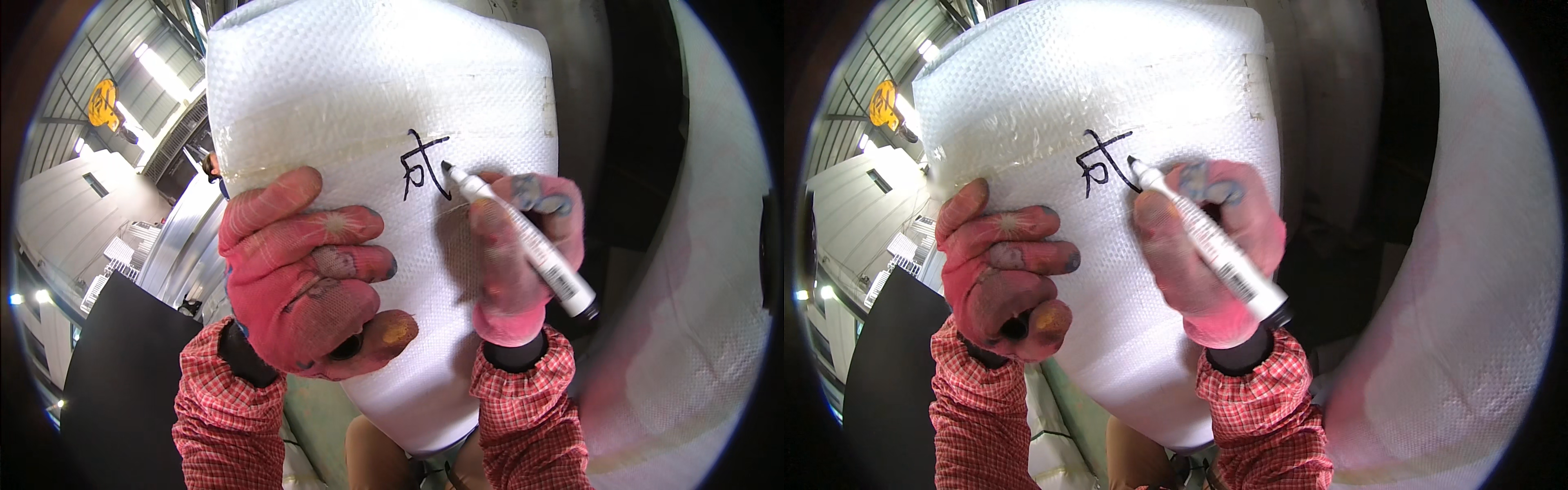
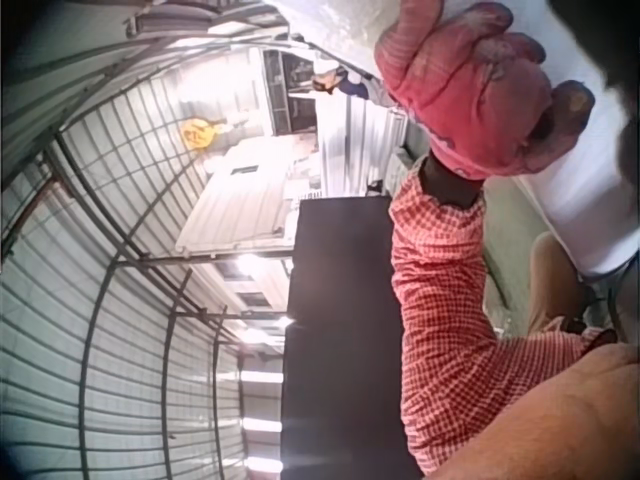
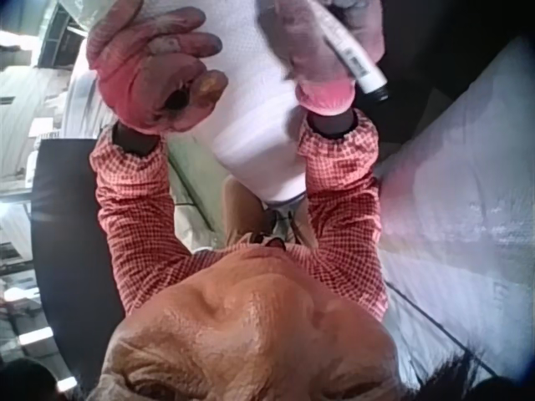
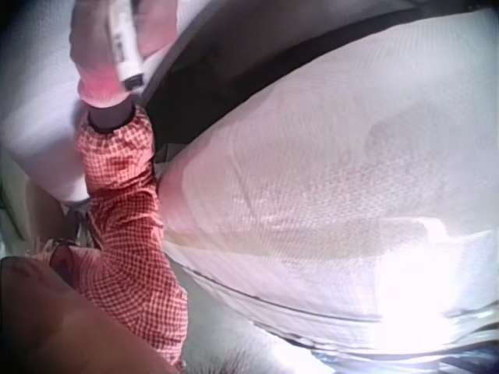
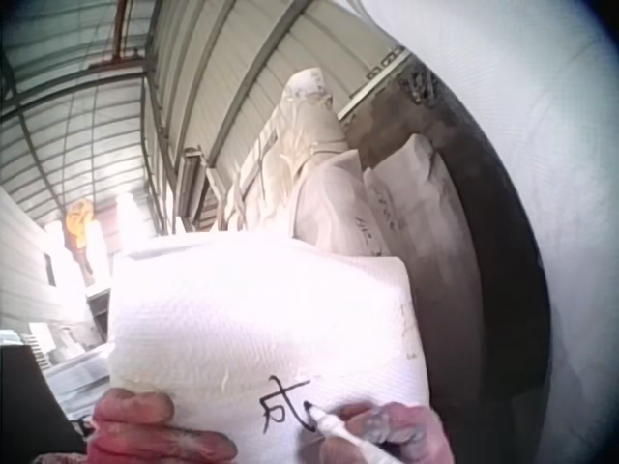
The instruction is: The person writes Chinese characters on large white wrapped packages using a black marker, then walks through the warehouse and attaches a small packaged item to a hanging crane hook.
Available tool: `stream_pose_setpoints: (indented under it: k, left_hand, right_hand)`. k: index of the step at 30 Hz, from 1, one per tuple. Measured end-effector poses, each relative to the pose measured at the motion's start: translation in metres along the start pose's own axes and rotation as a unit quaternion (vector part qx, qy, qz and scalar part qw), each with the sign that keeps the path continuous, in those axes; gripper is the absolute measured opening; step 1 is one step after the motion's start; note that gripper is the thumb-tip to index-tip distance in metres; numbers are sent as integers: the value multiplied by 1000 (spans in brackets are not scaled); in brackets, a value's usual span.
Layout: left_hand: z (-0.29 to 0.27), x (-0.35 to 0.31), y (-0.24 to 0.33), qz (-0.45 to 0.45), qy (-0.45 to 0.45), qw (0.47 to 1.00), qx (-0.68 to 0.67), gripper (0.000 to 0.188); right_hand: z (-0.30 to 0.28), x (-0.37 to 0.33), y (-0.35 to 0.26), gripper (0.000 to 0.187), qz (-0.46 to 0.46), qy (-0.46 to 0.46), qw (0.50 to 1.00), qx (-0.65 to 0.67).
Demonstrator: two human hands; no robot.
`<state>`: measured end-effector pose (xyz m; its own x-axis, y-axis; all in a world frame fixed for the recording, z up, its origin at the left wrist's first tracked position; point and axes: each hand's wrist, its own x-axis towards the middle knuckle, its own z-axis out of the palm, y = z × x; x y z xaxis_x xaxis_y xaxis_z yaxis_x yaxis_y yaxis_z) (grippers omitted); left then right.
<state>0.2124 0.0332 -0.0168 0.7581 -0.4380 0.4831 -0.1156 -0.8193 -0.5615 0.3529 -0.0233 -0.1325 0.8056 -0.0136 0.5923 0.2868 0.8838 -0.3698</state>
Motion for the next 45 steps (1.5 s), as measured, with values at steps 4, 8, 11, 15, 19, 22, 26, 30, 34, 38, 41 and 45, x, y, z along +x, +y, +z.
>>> stream_pose_setpoints:
  k: [4, 8, 11, 15, 19, 22, 26, 30, 34, 38, 41, 45]
  left_hand:
    - [0, -6, -4, -1, 15, 1000, -12, 25]
    - [-2, -6, -5, 2, 20, 1000, -11, 24]
    - [-2, -8, -6, 2, 22, 1000, -19, 24]
    - [-2, -10, -7, 7, 25, 1000, -11, 25]
    - [-2, -8, -9, 3, 11, 1000, -11, 26]
    - [-1, -8, -8, 4, 12, 1000, -11, 26]
    - [2, -9, -7, 4, 15, 1000, -10, 26]
    - [5, -7, -5, 6, 23, 1000, -17, 26]
    - [11, -8, 2, 4, 16, 1000, -19, 25]
    - [15, -8, 8, 0, 15, 1000, -16, 24]
    - [7, -11, -2, 5, 11, 1000, -21, 24]
    - [-2, -14, -8, 4, 11, 1000, -19, 21]
  right_hand:
    - [22, -1, 0, 16, 23, 4, 997, 74]
    - [28, 2, 2, 18, 10, -6, 1000, -10]
    - [23, -7, -2, 13, 28, 35, 993, 106]
    - [16, -12, 13, 19, -119, -87, 989, -21]
    - [15, -11, 10, 19, -69, -79, 994, -11]
    - [18, -16, 10, 19, -53, -18, 998, 11]
    - [10, -18, 8, 21, 0, 10, 999, -46]
    - [-2, -17, 15, 20, -36, -22, 999, -18]
    - [-8, -17, 15, 18, -74, -71, 994, -40]
    - [-7, -21, 19, 17, -33, 29, 999, -16]
    - [-2, -21, 11, 15, -67, -66, 995, -23]
    - [9, -26, 9, 16, -129, -132, 980, -68]
